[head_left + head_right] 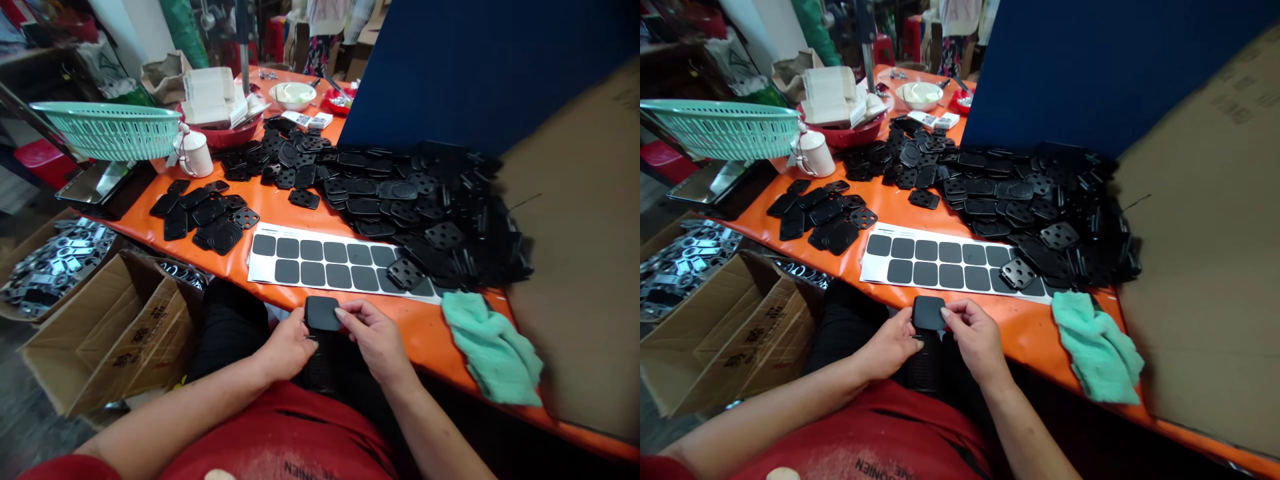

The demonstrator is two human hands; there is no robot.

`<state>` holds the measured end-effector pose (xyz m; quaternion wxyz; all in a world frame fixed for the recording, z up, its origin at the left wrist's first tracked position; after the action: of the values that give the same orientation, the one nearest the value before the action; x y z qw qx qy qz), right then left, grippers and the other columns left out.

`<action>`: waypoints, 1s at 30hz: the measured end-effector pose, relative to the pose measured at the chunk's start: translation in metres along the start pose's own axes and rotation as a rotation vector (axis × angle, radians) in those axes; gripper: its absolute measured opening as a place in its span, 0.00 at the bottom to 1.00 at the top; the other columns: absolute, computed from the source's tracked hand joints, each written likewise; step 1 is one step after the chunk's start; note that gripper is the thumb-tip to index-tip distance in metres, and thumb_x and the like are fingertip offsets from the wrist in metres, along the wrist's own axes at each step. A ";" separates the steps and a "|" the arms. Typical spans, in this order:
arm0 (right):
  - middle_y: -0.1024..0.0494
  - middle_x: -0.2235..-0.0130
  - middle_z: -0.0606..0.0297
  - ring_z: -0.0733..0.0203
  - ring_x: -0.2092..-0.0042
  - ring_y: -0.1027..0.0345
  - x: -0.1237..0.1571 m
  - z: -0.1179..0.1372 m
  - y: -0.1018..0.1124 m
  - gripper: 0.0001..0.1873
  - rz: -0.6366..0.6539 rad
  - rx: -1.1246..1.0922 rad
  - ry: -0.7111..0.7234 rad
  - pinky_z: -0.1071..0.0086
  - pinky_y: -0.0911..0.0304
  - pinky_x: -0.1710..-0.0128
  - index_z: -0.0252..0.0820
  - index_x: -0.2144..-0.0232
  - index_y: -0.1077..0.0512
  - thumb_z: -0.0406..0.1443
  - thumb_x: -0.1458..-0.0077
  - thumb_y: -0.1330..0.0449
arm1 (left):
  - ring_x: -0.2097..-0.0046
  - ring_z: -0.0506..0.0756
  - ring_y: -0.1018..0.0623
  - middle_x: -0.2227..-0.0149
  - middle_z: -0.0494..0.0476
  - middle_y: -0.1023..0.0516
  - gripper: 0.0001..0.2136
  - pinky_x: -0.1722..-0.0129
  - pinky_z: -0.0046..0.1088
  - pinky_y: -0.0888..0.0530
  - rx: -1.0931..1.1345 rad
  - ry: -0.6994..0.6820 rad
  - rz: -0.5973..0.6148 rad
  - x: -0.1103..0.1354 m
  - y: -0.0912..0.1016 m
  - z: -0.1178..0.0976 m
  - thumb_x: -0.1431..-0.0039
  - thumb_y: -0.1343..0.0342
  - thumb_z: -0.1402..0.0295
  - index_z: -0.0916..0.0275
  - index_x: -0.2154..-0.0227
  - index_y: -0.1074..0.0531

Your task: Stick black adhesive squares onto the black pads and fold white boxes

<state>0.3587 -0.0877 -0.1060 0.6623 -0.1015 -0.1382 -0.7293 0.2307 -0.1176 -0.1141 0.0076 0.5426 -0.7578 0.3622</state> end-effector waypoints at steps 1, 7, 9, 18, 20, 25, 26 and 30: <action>0.27 0.77 0.67 0.65 0.76 0.37 0.000 0.000 0.000 0.19 -0.001 -0.008 -0.002 0.74 0.46 0.79 0.40 0.72 0.25 0.48 0.58 0.30 | 0.65 0.53 0.23 0.63 0.56 0.22 0.25 0.67 0.26 0.33 -0.003 -0.002 0.001 0.000 0.000 0.000 0.57 0.43 0.78 0.64 0.52 0.35; 0.27 0.77 0.66 0.64 0.76 0.37 -0.001 0.000 0.000 0.19 0.003 0.008 -0.001 0.73 0.45 0.80 0.40 0.71 0.25 0.49 0.57 0.30 | 0.67 0.51 0.23 0.63 0.55 0.22 0.25 0.68 0.25 0.34 -0.003 0.009 0.000 0.000 0.001 0.001 0.57 0.43 0.78 0.64 0.51 0.36; 0.27 0.77 0.66 0.64 0.76 0.37 -0.001 -0.001 -0.001 0.18 0.006 0.024 0.001 0.73 0.44 0.79 0.40 0.71 0.25 0.48 0.56 0.31 | 0.65 0.52 0.23 0.63 0.56 0.22 0.25 0.67 0.26 0.33 -0.001 0.008 -0.001 0.000 0.001 0.001 0.57 0.43 0.78 0.64 0.52 0.35; 0.25 0.76 0.66 0.65 0.77 0.37 -0.005 -0.003 0.000 0.17 0.022 0.069 0.027 0.72 0.40 0.79 0.41 0.72 0.25 0.48 0.55 0.32 | 0.64 0.54 0.23 0.64 0.56 0.22 0.25 0.68 0.27 0.34 -0.023 0.008 -0.013 0.000 0.002 0.002 0.57 0.43 0.77 0.64 0.52 0.35; 0.25 0.77 0.66 0.65 0.77 0.37 -0.005 -0.002 0.000 0.17 0.020 0.078 0.029 0.72 0.40 0.79 0.41 0.72 0.25 0.48 0.55 0.32 | 0.65 0.54 0.23 0.64 0.56 0.23 0.25 0.67 0.27 0.34 -0.029 0.006 -0.013 0.000 0.002 0.001 0.58 0.43 0.77 0.64 0.52 0.35; 0.26 0.77 0.67 0.65 0.77 0.37 -0.004 0.000 -0.002 0.16 0.023 0.094 0.034 0.72 0.41 0.78 0.42 0.72 0.26 0.48 0.54 0.32 | 0.66 0.52 0.24 0.66 0.54 0.23 0.24 0.67 0.27 0.33 -0.034 -0.004 -0.017 0.000 0.001 -0.002 0.58 0.44 0.78 0.64 0.54 0.35; 0.26 0.77 0.67 0.65 0.77 0.37 -0.004 0.001 -0.002 0.16 0.024 0.100 0.037 0.71 0.41 0.78 0.42 0.72 0.26 0.48 0.54 0.32 | 0.66 0.52 0.24 0.67 0.54 0.24 0.23 0.67 0.26 0.34 -0.034 -0.003 -0.018 0.000 0.001 -0.003 0.59 0.44 0.78 0.64 0.55 0.35; 0.27 0.79 0.67 0.64 0.78 0.38 -0.003 0.004 -0.004 0.19 0.031 0.135 0.063 0.71 0.41 0.78 0.41 0.72 0.26 0.51 0.54 0.33 | 0.67 0.51 0.25 0.68 0.53 0.24 0.22 0.68 0.25 0.34 -0.036 -0.005 -0.023 -0.001 0.002 -0.002 0.59 0.45 0.78 0.64 0.56 0.35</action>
<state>0.3551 -0.0829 -0.1035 0.6830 -0.0356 -0.1646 -0.7107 0.2284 -0.1157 -0.1142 0.0199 0.5520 -0.7580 0.3469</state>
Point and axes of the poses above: each hand's wrist, its own x-axis away from the middle knuckle, its own y-axis out of the back of the hand, z = x × y, the point moved 10 cm from there along -x, towards the middle knuckle
